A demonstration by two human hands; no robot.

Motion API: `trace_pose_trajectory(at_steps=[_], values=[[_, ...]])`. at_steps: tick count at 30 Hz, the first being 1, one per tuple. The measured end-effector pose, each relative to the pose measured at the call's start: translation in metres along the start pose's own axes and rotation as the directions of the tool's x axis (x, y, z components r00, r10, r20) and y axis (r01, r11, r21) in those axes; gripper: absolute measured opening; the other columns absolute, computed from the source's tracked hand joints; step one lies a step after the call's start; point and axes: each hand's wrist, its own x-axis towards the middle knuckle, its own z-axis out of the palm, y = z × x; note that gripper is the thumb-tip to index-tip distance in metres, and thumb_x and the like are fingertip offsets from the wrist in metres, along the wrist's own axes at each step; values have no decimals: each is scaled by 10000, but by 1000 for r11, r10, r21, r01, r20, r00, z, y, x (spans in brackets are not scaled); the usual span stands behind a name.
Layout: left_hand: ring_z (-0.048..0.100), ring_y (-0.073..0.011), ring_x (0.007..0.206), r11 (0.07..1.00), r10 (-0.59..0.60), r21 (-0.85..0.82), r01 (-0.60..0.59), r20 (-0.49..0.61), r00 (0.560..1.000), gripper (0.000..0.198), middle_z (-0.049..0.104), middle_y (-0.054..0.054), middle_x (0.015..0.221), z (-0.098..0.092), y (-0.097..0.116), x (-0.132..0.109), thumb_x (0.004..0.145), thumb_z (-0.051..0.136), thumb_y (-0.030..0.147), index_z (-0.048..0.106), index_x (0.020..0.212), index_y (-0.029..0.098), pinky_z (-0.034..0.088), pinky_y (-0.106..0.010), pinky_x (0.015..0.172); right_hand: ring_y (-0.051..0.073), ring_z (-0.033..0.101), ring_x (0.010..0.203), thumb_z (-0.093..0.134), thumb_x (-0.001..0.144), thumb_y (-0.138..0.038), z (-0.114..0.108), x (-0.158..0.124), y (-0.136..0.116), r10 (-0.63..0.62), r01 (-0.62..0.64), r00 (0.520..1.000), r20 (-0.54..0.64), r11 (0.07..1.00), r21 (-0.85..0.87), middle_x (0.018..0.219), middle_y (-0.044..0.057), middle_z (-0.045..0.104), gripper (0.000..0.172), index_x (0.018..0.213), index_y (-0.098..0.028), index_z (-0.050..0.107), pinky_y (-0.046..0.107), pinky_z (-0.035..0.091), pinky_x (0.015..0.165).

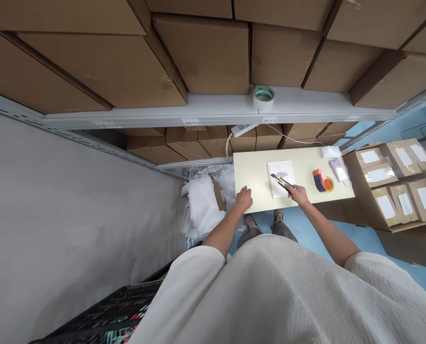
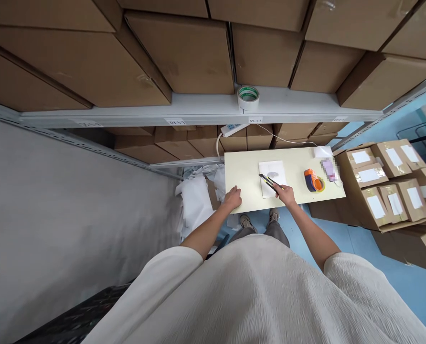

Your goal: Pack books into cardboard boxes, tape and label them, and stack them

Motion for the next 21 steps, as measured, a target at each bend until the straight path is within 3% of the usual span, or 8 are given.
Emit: trace_pose_trajectory(at_steps=[6,10,12,16,21], values=[[401,-337,1652,999,-16,33,17,-11,1000,601,398,-182,1803,-8,5,-3,977,532,193,562,1577,190,406,-526,1301,119,382,470,730,841,-602,-12,-4,-24,-8,15,999,-53,991,136,535,13,588,425,663,-227,638,282,339,445],[588,-354,1480,995,-95,-4,95,-50,994,492,635,-225,1564,-18,21,1,988,525,189,656,1461,166,447,-533,1246,132,401,496,617,895,-510,-28,-9,-34,-48,50,999,-17,993,104,631,62,662,344,692,-231,620,287,354,464],[636,-350,1404,995,-97,-26,95,-66,993,438,674,-227,1470,-23,33,5,1002,515,200,685,1402,152,487,-500,1196,138,430,523,575,911,-495,-38,-9,-38,-89,87,996,30,993,74,712,89,708,335,709,-230,613,291,385,494],[628,-319,1392,999,-15,-53,11,-69,998,428,653,-181,1503,-25,59,13,1012,517,229,675,1408,187,510,-436,1156,158,496,586,544,952,-585,-65,1,-51,-166,163,985,52,986,44,833,107,758,390,842,-221,631,299,459,575],[601,-315,1440,994,-19,-110,16,-27,999,443,609,-152,1588,-25,88,20,1039,492,242,651,1451,204,502,-436,1170,201,599,688,337,1050,-806,-118,38,-81,-301,300,952,-60,954,-21,847,98,739,661,993,-231,658,309,510,644]])
